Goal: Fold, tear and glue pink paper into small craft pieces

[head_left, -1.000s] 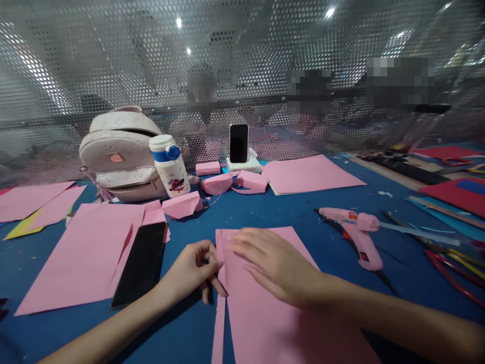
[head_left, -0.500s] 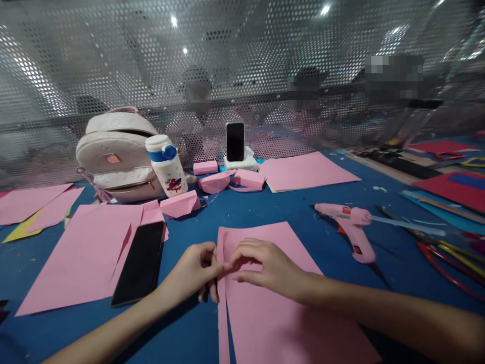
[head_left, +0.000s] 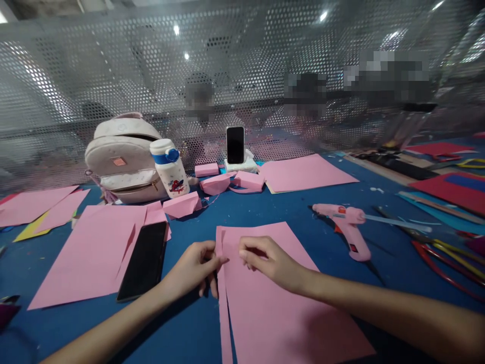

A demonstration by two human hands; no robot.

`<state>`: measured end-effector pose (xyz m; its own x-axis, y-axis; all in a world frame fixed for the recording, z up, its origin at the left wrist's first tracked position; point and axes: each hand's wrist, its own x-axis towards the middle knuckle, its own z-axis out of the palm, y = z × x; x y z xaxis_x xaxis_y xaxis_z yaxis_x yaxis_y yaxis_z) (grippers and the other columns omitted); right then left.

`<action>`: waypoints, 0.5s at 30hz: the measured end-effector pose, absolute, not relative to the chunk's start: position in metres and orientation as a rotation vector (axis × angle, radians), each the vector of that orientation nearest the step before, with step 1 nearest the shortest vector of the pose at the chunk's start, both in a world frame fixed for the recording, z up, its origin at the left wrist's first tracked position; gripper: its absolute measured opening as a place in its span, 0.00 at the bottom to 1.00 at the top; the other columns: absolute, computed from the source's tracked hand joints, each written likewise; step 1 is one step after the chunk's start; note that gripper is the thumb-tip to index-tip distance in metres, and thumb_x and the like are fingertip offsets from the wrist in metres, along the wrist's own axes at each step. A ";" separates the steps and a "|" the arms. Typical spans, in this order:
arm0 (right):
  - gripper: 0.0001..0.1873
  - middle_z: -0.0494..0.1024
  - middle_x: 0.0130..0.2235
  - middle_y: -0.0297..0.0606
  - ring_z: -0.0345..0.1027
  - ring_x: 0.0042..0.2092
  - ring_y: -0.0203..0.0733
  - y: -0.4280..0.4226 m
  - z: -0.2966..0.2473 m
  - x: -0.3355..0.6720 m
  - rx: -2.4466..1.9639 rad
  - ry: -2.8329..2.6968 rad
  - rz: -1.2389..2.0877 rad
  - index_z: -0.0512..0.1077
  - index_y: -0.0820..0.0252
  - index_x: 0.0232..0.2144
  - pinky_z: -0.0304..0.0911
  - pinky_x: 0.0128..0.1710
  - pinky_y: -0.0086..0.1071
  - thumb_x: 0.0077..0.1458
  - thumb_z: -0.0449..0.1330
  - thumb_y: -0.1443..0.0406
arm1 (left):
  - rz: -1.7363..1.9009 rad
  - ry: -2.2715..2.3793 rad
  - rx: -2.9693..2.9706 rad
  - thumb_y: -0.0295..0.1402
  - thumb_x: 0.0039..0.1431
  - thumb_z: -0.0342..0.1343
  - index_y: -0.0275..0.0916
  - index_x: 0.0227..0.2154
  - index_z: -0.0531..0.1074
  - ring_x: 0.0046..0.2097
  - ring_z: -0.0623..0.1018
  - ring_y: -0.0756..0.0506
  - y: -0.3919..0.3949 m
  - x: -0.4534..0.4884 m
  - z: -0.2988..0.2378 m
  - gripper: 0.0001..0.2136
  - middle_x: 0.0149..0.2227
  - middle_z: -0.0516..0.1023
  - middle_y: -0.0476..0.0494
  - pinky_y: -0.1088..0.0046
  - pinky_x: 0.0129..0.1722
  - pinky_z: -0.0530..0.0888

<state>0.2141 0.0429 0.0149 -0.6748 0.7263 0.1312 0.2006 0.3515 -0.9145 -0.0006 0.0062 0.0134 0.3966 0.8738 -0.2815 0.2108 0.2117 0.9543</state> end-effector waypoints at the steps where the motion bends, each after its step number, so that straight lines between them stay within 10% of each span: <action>1: 0.19 0.66 0.23 0.30 0.60 0.25 0.33 0.043 0.014 0.216 -0.797 -2.075 1.356 0.64 0.61 0.22 0.54 0.25 0.26 0.65 0.52 0.61 | 0.623 1.087 1.298 0.47 0.61 0.56 0.35 0.37 0.68 0.19 0.80 0.48 0.006 -0.002 0.013 0.17 0.21 0.76 0.50 0.87 0.09 0.65; 7: 0.27 0.67 0.20 0.33 0.61 0.23 0.33 0.042 0.014 0.221 -0.682 -2.123 1.377 0.64 0.61 0.17 0.58 0.26 0.28 0.68 0.49 0.57 | 0.624 1.034 1.254 0.52 0.59 0.57 0.37 0.33 0.64 0.19 0.80 0.47 0.008 -0.006 0.009 0.21 0.19 0.75 0.51 0.85 0.10 0.66; 11: 0.11 0.77 0.38 0.39 0.69 0.44 0.40 0.043 0.019 0.219 -0.633 -2.223 1.032 0.73 0.60 0.35 0.64 0.46 0.33 0.66 0.52 0.66 | 0.615 1.049 1.260 0.52 0.58 0.58 0.36 0.35 0.65 0.19 0.80 0.47 0.007 -0.006 0.010 0.21 0.20 0.75 0.51 0.85 0.10 0.66; 15: 0.17 0.72 0.56 0.42 0.61 0.59 0.42 0.044 0.016 0.220 -0.589 -2.400 0.876 0.70 0.58 0.53 0.56 0.62 0.39 0.64 0.53 0.70 | 0.579 1.146 1.286 0.54 0.59 0.54 0.37 0.31 0.64 0.14 0.74 0.51 0.005 -0.008 0.013 0.21 0.19 0.74 0.52 0.85 0.08 0.62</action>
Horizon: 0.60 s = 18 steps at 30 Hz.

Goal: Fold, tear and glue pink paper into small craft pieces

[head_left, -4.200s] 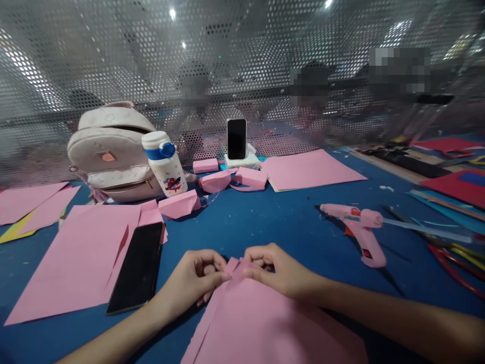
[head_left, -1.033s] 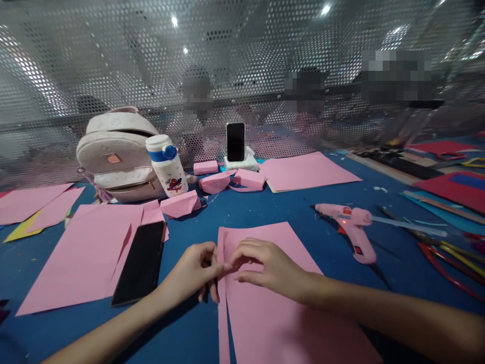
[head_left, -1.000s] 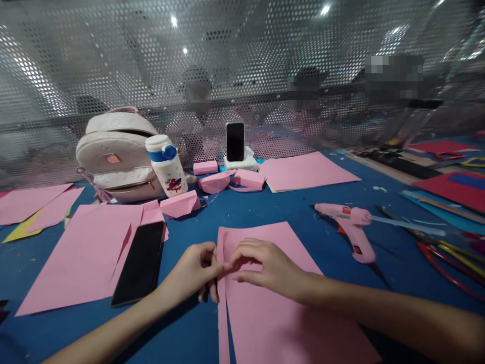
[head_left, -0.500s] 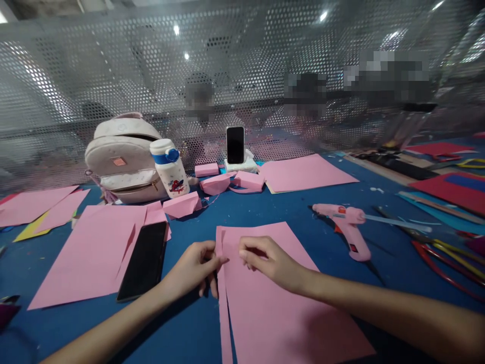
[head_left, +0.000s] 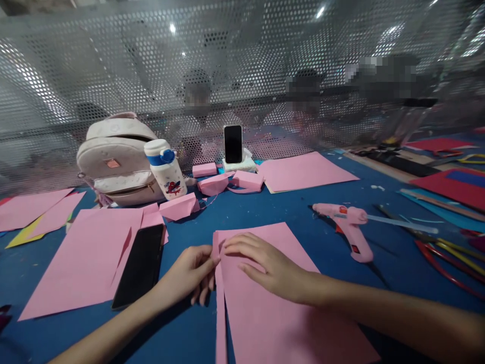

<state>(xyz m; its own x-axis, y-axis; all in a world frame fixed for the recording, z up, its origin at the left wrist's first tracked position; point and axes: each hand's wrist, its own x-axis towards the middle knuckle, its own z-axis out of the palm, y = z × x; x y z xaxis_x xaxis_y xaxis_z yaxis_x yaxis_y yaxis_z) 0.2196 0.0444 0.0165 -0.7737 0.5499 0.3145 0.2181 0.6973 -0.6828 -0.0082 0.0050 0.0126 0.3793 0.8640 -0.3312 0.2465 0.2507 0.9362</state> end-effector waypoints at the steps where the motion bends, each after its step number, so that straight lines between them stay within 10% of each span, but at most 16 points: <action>1: 0.20 0.70 0.59 0.42 0.59 0.62 0.43 0.045 0.015 0.220 -0.601 -2.456 0.848 0.68 0.58 0.56 0.54 0.64 0.40 0.63 0.54 0.69 | 0.560 1.170 1.300 0.54 0.60 0.53 0.37 0.30 0.64 0.12 0.71 0.52 0.005 -0.009 0.013 0.21 0.18 0.73 0.52 0.86 0.08 0.60; 18: 0.34 0.51 0.71 0.41 0.39 0.71 0.46 0.045 0.013 0.222 -0.696 -2.722 0.763 0.50 0.57 0.69 0.40 0.70 0.47 0.65 0.55 0.62 | 0.623 1.227 1.343 0.51 0.61 0.53 0.37 0.26 0.64 0.11 0.68 0.54 0.000 -0.007 0.013 0.20 0.17 0.73 0.51 0.85 0.08 0.54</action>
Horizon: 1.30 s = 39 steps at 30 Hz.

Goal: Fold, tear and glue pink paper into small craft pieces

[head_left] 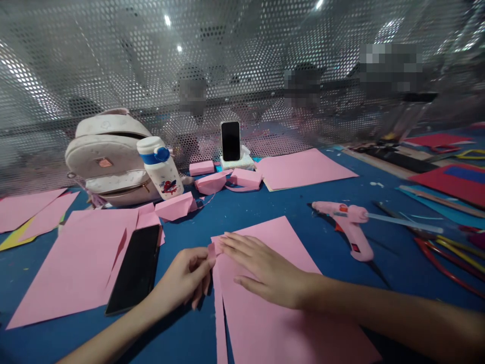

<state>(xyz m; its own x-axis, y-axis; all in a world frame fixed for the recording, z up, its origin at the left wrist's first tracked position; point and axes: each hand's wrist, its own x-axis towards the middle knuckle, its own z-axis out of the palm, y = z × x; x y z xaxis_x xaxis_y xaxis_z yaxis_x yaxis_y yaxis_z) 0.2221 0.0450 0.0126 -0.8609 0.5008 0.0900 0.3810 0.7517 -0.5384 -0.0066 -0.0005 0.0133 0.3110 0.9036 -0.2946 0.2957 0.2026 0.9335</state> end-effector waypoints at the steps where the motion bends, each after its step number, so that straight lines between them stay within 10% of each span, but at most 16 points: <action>1: 0.35 0.51 0.71 0.42 0.39 0.71 0.46 0.045 0.012 0.222 -0.693 -2.716 0.760 0.49 0.57 0.69 0.40 0.70 0.47 0.65 0.55 0.61 | 0.638 1.237 1.347 0.51 0.61 0.53 0.37 0.25 0.64 0.10 0.67 0.54 -0.001 -0.006 0.012 0.21 0.17 0.72 0.51 0.85 0.08 0.54; 28: 0.10 0.78 0.49 0.40 0.67 0.53 0.44 0.044 0.016 0.215 -0.567 -2.464 0.655 0.75 0.57 0.47 0.58 0.55 0.40 0.66 0.58 0.62 | 0.775 1.226 1.787 0.44 0.68 0.49 0.36 0.24 0.68 0.18 0.64 0.55 -0.010 -0.003 0.014 0.20 0.20 0.69 0.52 0.81 0.19 0.59; 39: 0.13 0.74 0.36 0.38 0.64 0.40 0.42 0.035 0.021 0.210 -0.654 -2.496 0.549 0.69 0.60 0.32 0.58 0.43 0.37 0.69 0.51 0.63 | 0.803 1.210 1.972 0.41 0.69 0.49 0.37 0.25 0.66 0.23 0.63 0.53 -0.013 0.003 0.013 0.17 0.20 0.64 0.55 0.78 0.25 0.58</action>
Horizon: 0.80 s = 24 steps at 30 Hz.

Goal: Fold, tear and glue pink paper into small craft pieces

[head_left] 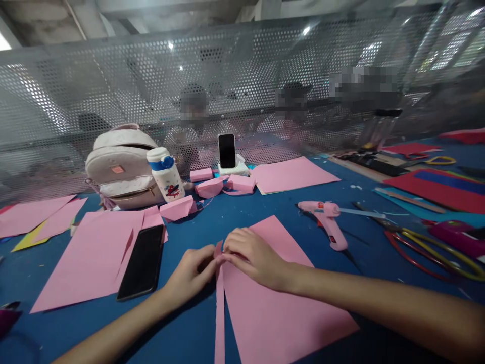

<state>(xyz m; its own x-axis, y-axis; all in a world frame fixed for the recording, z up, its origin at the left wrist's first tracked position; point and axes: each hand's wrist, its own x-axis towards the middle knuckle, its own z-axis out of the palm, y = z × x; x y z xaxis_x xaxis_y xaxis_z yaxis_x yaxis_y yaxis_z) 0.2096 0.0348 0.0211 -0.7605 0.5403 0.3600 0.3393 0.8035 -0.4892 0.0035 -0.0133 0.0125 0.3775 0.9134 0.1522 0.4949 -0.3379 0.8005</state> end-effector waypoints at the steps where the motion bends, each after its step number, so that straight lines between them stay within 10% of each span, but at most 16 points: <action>1: 0.13 0.74 0.36 0.38 0.64 0.40 0.42 0.034 0.021 0.209 -0.654 -2.495 0.551 0.69 0.60 0.32 0.57 0.43 0.36 0.69 0.51 0.63 | 0.803 1.204 1.992 0.41 0.69 0.49 0.37 0.26 0.66 0.24 0.62 0.53 -0.013 0.004 0.013 0.17 0.21 0.63 0.55 0.78 0.26 0.58; 24: 0.14 0.74 0.33 0.35 0.61 0.38 0.40 0.030 0.020 0.209 -0.547 -2.313 0.669 0.67 0.60 0.29 0.53 0.40 0.37 0.68 0.51 0.63 | 1.053 1.135 2.103 0.31 0.67 0.48 0.35 0.28 0.73 0.25 0.69 0.52 -0.022 0.009 0.012 0.13 0.24 0.73 0.49 0.79 0.27 0.63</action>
